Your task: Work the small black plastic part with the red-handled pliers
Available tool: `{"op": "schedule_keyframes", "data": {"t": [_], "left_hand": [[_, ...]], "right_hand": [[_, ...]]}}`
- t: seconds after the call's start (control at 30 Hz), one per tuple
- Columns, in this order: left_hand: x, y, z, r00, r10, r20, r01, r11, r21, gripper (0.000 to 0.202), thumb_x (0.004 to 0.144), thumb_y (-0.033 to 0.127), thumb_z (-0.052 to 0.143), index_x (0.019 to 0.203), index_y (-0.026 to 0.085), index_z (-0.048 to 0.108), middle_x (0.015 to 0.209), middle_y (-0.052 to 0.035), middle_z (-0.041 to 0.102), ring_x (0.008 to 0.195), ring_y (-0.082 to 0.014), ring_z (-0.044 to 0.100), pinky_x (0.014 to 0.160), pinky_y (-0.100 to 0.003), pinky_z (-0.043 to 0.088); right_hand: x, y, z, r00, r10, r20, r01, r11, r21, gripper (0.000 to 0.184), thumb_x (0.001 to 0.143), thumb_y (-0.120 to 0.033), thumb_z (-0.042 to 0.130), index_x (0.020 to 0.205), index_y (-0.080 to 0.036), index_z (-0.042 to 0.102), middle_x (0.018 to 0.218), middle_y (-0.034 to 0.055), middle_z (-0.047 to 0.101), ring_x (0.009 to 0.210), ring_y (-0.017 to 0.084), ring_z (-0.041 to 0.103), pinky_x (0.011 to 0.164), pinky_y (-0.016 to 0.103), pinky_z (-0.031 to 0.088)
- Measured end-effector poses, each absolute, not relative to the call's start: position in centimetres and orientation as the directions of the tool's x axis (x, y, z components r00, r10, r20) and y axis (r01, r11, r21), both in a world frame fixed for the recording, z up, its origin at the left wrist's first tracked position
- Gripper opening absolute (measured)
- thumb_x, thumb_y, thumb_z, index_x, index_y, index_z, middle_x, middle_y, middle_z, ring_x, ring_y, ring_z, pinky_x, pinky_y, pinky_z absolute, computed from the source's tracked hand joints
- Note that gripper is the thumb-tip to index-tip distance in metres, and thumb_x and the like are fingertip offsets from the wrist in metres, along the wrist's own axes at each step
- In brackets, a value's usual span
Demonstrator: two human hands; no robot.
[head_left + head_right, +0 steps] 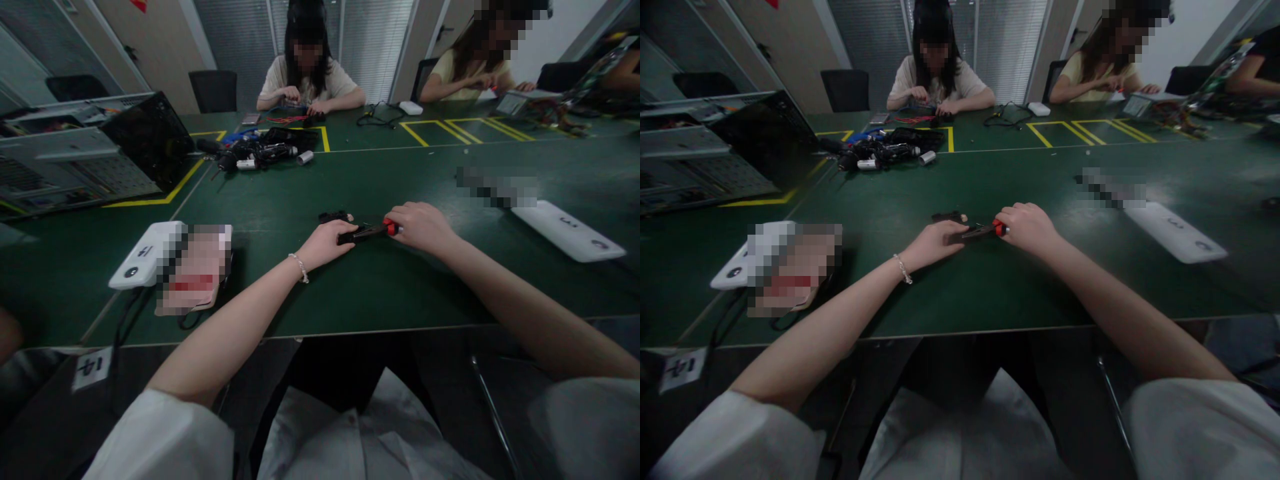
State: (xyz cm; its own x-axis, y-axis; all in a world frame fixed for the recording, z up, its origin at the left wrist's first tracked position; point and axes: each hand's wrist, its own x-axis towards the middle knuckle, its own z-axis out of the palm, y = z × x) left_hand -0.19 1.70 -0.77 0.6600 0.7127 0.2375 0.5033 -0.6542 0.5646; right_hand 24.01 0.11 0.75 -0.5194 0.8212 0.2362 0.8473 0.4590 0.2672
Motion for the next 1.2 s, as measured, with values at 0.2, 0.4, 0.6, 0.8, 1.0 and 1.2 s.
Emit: {"op": "schedule_keyframes", "data": {"t": [0.2, 0.4, 0.6, 0.8, 1.0, 1.2], "left_hand": [[-0.16, 1.56, -0.47, 0.669, 0.710, 0.220, 0.509, -0.653, 0.561, 0.039, 0.079, 0.015, 0.063, 0.118, 0.011, 0.060, 0.121, -0.0113, 0.062, 0.113, -0.0195, 0.056, 0.101, -0.036, 0.043], [-0.18, 1.54, -0.55, 0.662, 0.714, 0.226, 0.492, -0.642, 0.588, 0.039, 0.079, 0.014, 0.063, 0.117, 0.012, 0.061, 0.120, -0.0110, 0.062, 0.112, -0.0190, 0.057, 0.100, -0.034, 0.044], [-0.22, 1.36, -0.21, 0.671, 0.714, 0.200, 0.495, -0.632, 0.596, 0.038, 0.079, 0.013, 0.062, 0.118, 0.013, 0.061, 0.121, -0.0104, 0.062, 0.113, -0.0198, 0.057, 0.101, -0.037, 0.043], [-0.19, 1.64, -0.66, 0.667, 0.710, 0.226, 0.498, -0.650, 0.574, 0.040, 0.079, 0.015, 0.063, 0.119, 0.013, 0.060, 0.121, -0.0105, 0.062, 0.113, -0.0198, 0.057, 0.099, -0.037, 0.044], [-0.21, 1.90, -1.13, 0.674, 0.692, 0.258, 0.481, -0.676, 0.558, 0.038, 0.080, 0.015, 0.063, 0.118, 0.013, 0.060, 0.119, -0.0101, 0.063, 0.113, -0.0196, 0.057, 0.100, -0.036, 0.043], [-0.26, 1.76, -0.95, 0.680, 0.692, 0.243, 0.482, -0.672, 0.562, 0.038, 0.080, 0.014, 0.062, 0.118, 0.012, 0.060, 0.119, -0.0107, 0.063, 0.112, -0.0197, 0.057, 0.099, -0.036, 0.044]], "right_hand": [[23.83, -0.13, 0.96, -0.518, 0.825, 0.226, 0.844, 0.450, 0.291, 0.021, 0.080, -0.027, 0.049, 0.090, -0.016, 0.065, 0.087, 0.0092, 0.066, 0.075, 0.021, 0.055, 0.064, 0.032, 0.036], [23.88, -0.27, 1.29, -0.552, 0.800, 0.235, 0.817, 0.462, 0.346, 0.022, 0.079, -0.024, 0.048, 0.092, -0.016, 0.065, 0.089, 0.0111, 0.066, 0.078, 0.023, 0.054, 0.065, 0.033, 0.035], [24.11, 0.16, 0.86, -0.536, 0.814, 0.224, 0.834, 0.471, 0.288, 0.022, 0.080, -0.026, 0.047, 0.089, -0.017, 0.065, 0.086, 0.0092, 0.066, 0.075, 0.021, 0.055, 0.065, 0.032, 0.036], [24.10, 0.35, 0.47, -0.516, 0.829, 0.217, 0.849, 0.462, 0.254, 0.022, 0.079, -0.029, 0.049, 0.088, -0.017, 0.065, 0.084, 0.0077, 0.067, 0.072, 0.020, 0.056, 0.062, 0.031, 0.035], [23.80, -0.08, 0.97, -0.528, 0.815, 0.240, 0.836, 0.448, 0.317, 0.020, 0.079, -0.026, 0.049, 0.087, -0.016, 0.065, 0.086, 0.0095, 0.067, 0.075, 0.022, 0.056, 0.064, 0.033, 0.035], [23.81, -0.22, 1.21, -0.540, 0.806, 0.243, 0.825, 0.448, 0.345, 0.021, 0.078, -0.024, 0.049, 0.089, -0.016, 0.065, 0.087, 0.0100, 0.067, 0.077, 0.023, 0.056, 0.066, 0.033, 0.035]]}}
